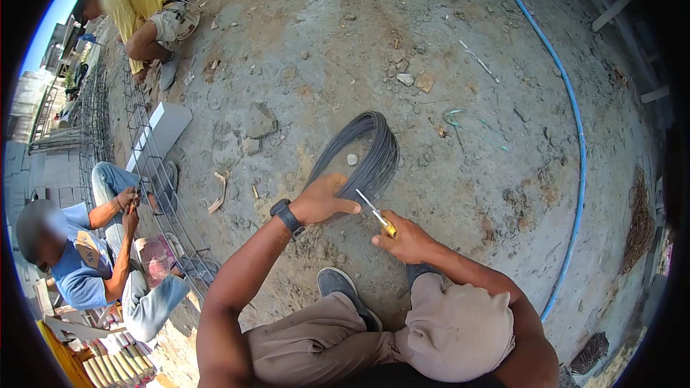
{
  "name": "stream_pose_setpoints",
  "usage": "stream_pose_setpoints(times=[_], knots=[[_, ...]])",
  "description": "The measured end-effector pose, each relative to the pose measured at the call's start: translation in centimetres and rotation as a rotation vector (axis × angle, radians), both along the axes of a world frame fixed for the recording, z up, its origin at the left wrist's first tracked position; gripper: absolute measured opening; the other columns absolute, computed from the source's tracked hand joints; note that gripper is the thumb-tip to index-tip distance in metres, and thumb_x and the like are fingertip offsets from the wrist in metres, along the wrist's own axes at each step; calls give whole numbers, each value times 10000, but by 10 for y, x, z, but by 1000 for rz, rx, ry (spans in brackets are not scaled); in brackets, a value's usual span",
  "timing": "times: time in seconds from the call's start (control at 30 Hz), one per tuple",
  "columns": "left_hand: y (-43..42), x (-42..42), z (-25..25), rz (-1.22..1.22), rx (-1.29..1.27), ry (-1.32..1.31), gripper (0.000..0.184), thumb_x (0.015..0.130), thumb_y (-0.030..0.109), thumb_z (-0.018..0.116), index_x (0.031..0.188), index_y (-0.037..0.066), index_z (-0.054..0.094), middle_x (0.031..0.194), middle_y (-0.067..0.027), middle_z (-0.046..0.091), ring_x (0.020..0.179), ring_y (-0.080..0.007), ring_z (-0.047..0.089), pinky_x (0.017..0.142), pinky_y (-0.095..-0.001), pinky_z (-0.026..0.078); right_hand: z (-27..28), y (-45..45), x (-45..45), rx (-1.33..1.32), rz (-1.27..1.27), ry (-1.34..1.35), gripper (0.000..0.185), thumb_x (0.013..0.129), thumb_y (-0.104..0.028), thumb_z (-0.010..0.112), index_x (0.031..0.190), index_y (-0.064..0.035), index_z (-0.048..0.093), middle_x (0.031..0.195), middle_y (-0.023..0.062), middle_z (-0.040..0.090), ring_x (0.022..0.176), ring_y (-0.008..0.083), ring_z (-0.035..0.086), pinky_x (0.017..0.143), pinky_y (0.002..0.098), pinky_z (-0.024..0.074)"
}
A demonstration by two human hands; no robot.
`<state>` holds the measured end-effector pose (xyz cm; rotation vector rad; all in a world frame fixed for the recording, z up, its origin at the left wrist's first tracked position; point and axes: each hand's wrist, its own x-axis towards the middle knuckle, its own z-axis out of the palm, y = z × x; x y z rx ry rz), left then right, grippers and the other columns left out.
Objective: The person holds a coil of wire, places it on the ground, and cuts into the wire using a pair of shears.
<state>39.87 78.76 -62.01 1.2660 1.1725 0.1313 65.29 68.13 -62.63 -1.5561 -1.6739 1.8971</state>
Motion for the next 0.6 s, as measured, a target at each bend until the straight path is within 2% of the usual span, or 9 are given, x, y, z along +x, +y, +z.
stream_pose_setpoints(times=[0.27,0.4,0.5,0.6], knots=[[6,-2,20,104,-83,-113,458,818,94,896,1171,-7,622,1018,-16,703,897,-81,645,761,-263,525,-9,-4,1,95,-28,6,531,959,-347,698,1341,-32,508,1019,255,659,963,425,661,839,502,503],[4,-2,25,61,-70,-100,415,833,104,891,1136,5,626,994,-11,703,889,-78,644,766,-257,523,-11,-4,-1,4,1,33,620,962,-355,696,1434,-23,471,1106,255,656,1025,412,656,883,485,507],[-3,-2,8,-31,1,-29,400,834,93,890,1106,6,610,975,-21,702,870,-88,657,754,-262,537,-18,-7,-6,4,-17,65,694,966,-360,692,1507,-19,424,1190,259,644,1090,402,647,929,469,506],[-8,-3,-8,-24,4,-51,400,832,67,884,1092,1,588,951,-35,697,849,-106,676,730,-274,554,-20,-8,-9,9,-26,44,727,968,-356,687,1541,-17,393,1247,266,632,1135,396,639,956,460,503]])
